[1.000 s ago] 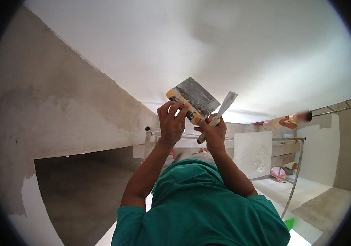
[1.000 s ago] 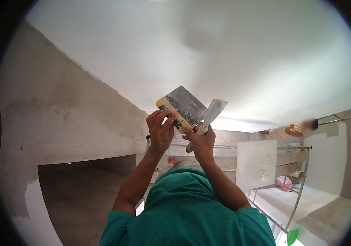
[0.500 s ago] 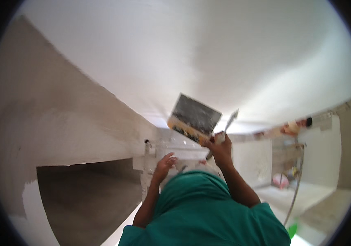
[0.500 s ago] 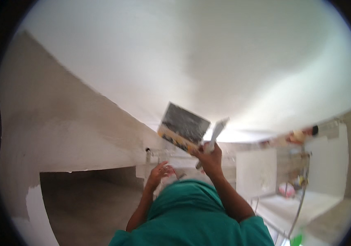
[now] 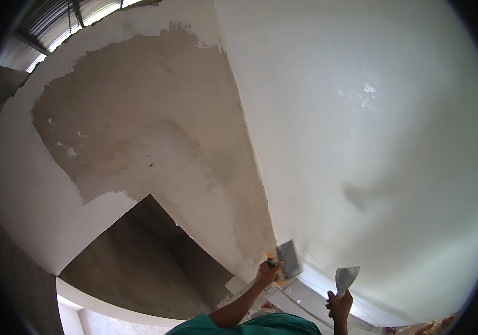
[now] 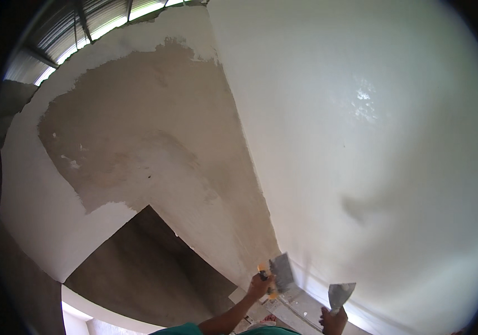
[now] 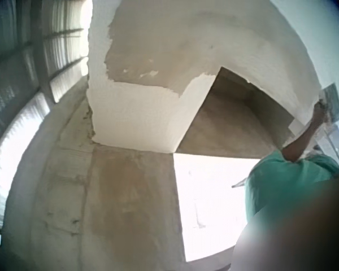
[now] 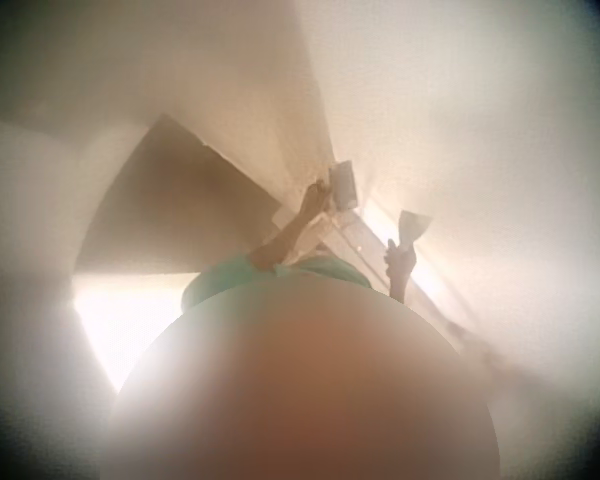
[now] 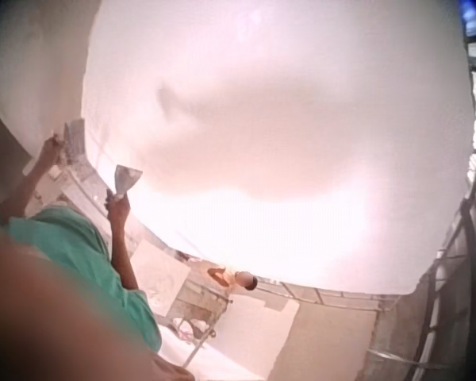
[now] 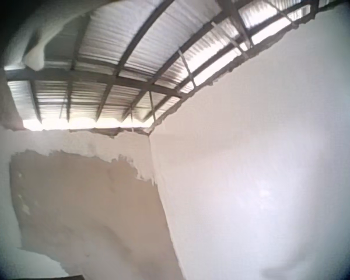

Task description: The person climbs a scaffold and uses a trowel and hawk to apply plaster to a wall. They repeatedly scoop plaster from the hawk and spread it across the wall surface, smoothing it with the trowel.

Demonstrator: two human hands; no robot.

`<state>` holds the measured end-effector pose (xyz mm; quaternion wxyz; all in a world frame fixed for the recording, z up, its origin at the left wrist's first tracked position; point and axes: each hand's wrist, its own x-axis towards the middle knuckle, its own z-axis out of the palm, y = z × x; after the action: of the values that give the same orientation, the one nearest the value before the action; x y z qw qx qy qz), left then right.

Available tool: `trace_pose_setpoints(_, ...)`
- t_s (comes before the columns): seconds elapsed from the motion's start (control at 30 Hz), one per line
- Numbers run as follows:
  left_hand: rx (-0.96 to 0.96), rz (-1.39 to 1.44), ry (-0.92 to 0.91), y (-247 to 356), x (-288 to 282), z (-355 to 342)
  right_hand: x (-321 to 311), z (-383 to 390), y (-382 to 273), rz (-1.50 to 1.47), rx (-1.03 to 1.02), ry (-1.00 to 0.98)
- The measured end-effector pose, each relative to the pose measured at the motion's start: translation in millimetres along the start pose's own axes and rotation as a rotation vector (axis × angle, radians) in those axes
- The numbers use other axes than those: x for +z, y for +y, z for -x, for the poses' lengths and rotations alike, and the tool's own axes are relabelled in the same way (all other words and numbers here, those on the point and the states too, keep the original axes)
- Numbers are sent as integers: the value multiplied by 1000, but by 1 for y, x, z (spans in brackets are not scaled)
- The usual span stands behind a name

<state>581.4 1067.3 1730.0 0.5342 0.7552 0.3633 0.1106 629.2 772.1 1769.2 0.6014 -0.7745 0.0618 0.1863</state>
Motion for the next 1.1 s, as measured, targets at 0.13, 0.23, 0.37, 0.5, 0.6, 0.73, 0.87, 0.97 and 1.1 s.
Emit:
trace_pose_setpoints(0.13, 17, -496, 95, -180, -56, -8, -36, -29, 136, 74, -28, 62)
trace_pose_setpoints(0.23, -139, -645, 178, -298, -107, 62, -73, -3, 203, 649, -225, 17)
trace_pose_setpoints(0.37, -842, -848, 284, -337, -134, 158, -89, 4, 260, 685, -194, -17)
trace_pose_setpoints(0.5, -962, -665, 57, -366, -142, 203, -84, 15, 276, 588, -125, -137)
trace_pose_setpoints(0.6, -870, -593, -26, -360, -130, 195, -77, 1, 281, 655, -174, -120)
trace_pose_setpoints(0.73, -771, -686, -136, -324, -114, 168, -76, -8, 262, 562, -152, -191)
trace_pose_setpoints(0.87, -754, -719, -208, -327, -130, 161, -65, -3, 275, 555, -56, -167)
trace_pose_setpoints(0.97, -728, -806, -300, -325, -135, 131, -62, 3, 321, 660, -122, -186)
trace_pose_setpoints(1.1, -775, -756, -348, -332, -139, 109, -50, 15, 375, 778, -167, -251)
